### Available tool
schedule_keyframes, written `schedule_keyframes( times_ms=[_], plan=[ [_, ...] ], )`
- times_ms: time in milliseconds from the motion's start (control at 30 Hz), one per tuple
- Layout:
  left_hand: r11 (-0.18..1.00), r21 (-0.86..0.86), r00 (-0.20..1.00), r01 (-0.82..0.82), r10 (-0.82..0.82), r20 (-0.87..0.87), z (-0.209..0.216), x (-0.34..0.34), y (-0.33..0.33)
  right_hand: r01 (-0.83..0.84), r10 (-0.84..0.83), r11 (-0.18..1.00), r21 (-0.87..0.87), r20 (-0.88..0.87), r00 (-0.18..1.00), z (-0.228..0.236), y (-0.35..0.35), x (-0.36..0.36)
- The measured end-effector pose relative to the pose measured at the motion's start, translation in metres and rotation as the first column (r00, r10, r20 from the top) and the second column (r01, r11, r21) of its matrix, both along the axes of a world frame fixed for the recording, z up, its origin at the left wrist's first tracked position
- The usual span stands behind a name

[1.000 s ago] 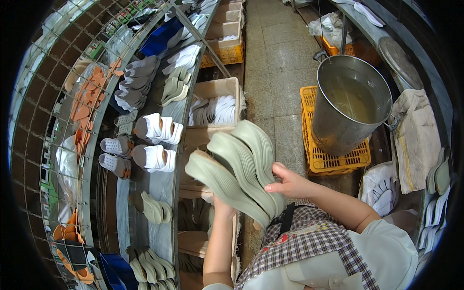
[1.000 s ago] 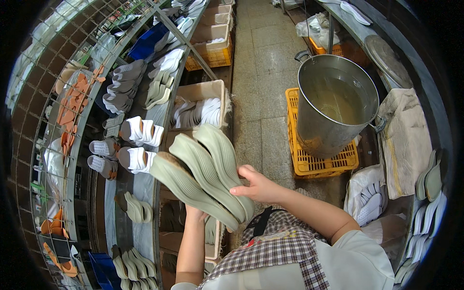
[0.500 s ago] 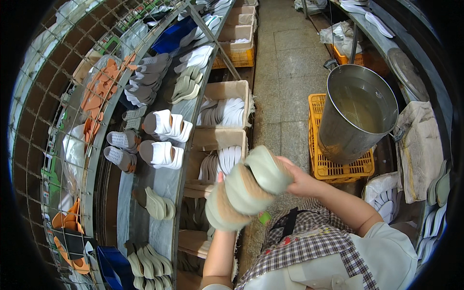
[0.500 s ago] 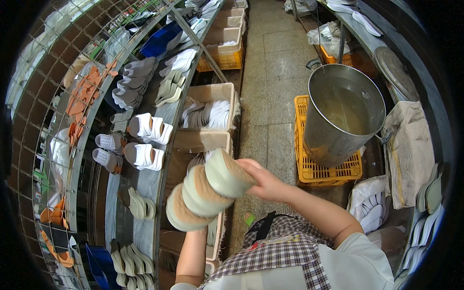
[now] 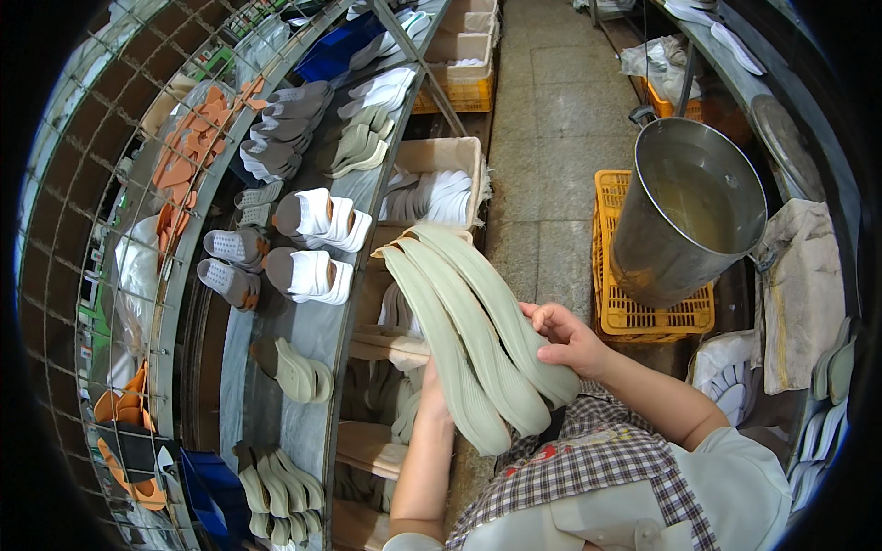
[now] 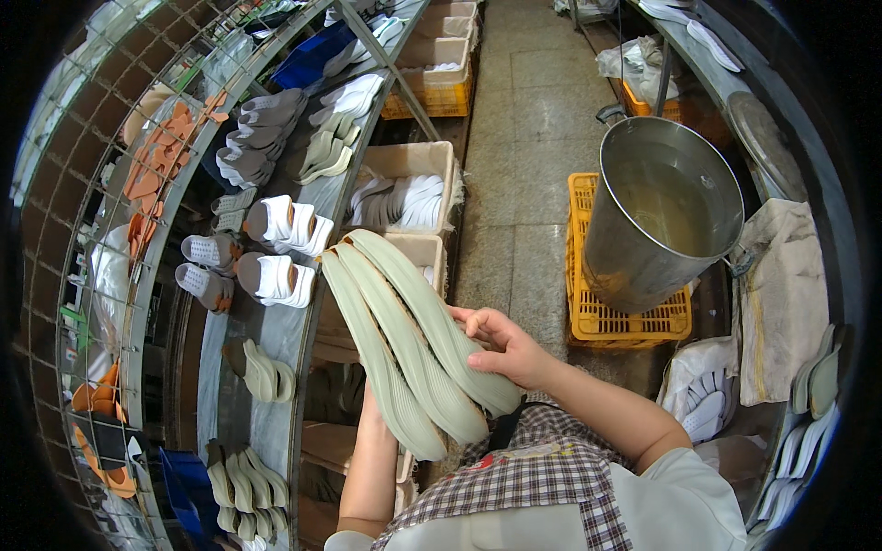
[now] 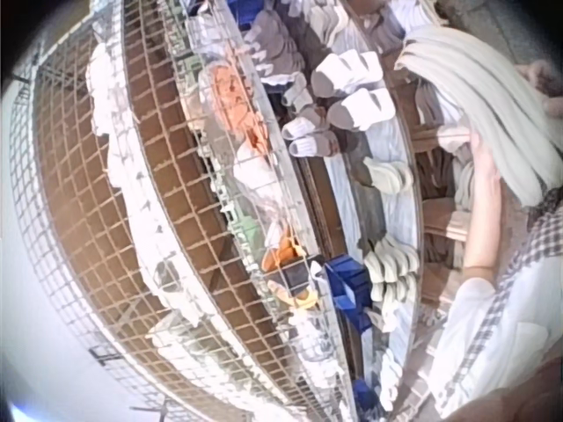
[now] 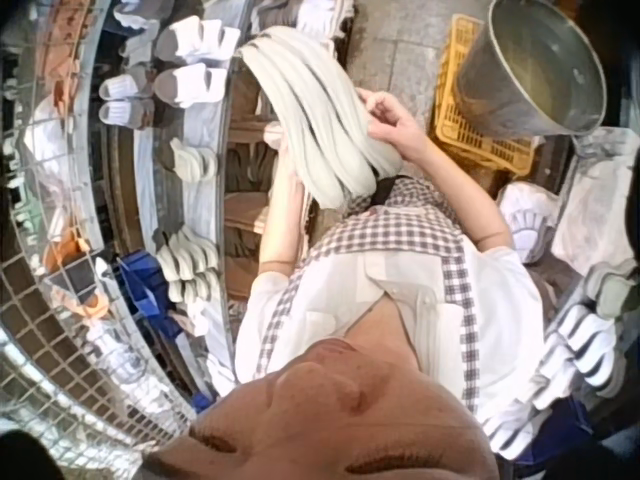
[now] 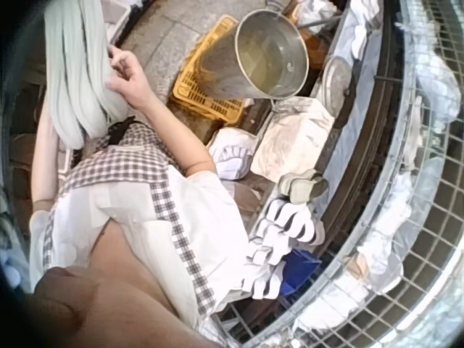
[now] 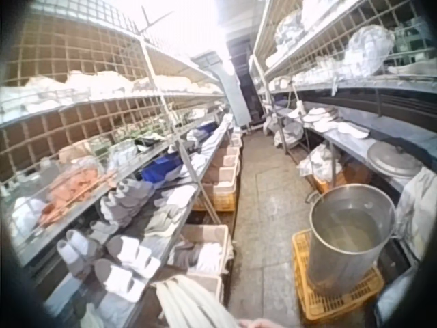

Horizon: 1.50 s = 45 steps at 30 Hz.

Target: The person picks up stacks of white and green slippers from a shelf, turns them over to view the soles, and places them into a metal bucket or back onto the shelf. The person handles the slippers by hand without using any tools.

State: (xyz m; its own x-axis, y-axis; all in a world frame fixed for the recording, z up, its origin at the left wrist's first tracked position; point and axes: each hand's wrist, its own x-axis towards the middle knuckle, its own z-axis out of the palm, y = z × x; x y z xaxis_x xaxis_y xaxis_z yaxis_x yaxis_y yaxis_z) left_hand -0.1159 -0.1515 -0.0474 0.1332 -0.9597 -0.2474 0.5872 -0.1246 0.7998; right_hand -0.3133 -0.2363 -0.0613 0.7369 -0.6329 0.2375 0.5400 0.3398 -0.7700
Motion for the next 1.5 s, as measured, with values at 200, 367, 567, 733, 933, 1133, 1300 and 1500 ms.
schedule_keyframes(
  times_ms=[200,367,567,733,933,1133,1300,1500],
  plan=[
    [0.986,-0.168,0.888,-0.003,-0.075,-0.454,-0.017,-0.002,0.014,0.033,-0.039,0.944,0.329,0.012,0.999,0.018,0.005,0.001],
    [0.896,-0.434,0.595,-0.093,-0.299,-0.746,-0.026,0.007,0.023,-0.356,0.09,0.636,0.685,0.392,0.916,0.021,-0.001,-0.019],
    [0.975,-0.149,0.839,-0.166,0.06,-0.54,-0.013,0.002,0.03,-0.093,0.062,0.865,0.492,0.079,0.995,0.005,0.008,-0.001],
    [0.892,0.294,0.908,-0.343,0.395,-0.142,-0.014,-0.001,0.019,-0.081,0.106,0.896,0.437,-0.034,0.994,-0.018,0.017,0.021],
    [0.95,-0.243,0.704,-0.195,-0.037,-0.71,-0.005,0.012,0.027,-0.382,0.125,0.567,0.73,0.382,0.916,-0.04,0.015,0.016],
    [0.9,-0.398,0.618,-0.177,-0.212,-0.757,-0.019,0.028,0.024,-0.382,0.127,0.472,0.795,0.367,0.921,-0.052,0.014,0.017],
    [0.913,-0.343,0.627,-0.22,-0.138,-0.767,-0.022,0.035,0.031,-0.364,0.144,0.458,0.811,0.337,0.931,-0.054,0.016,0.026],
    [0.914,-0.339,0.645,-0.223,-0.123,-0.755,-0.015,0.042,0.033,-0.387,0.214,0.466,0.795,0.324,0.922,-0.054,0.014,0.042]
  ],
)
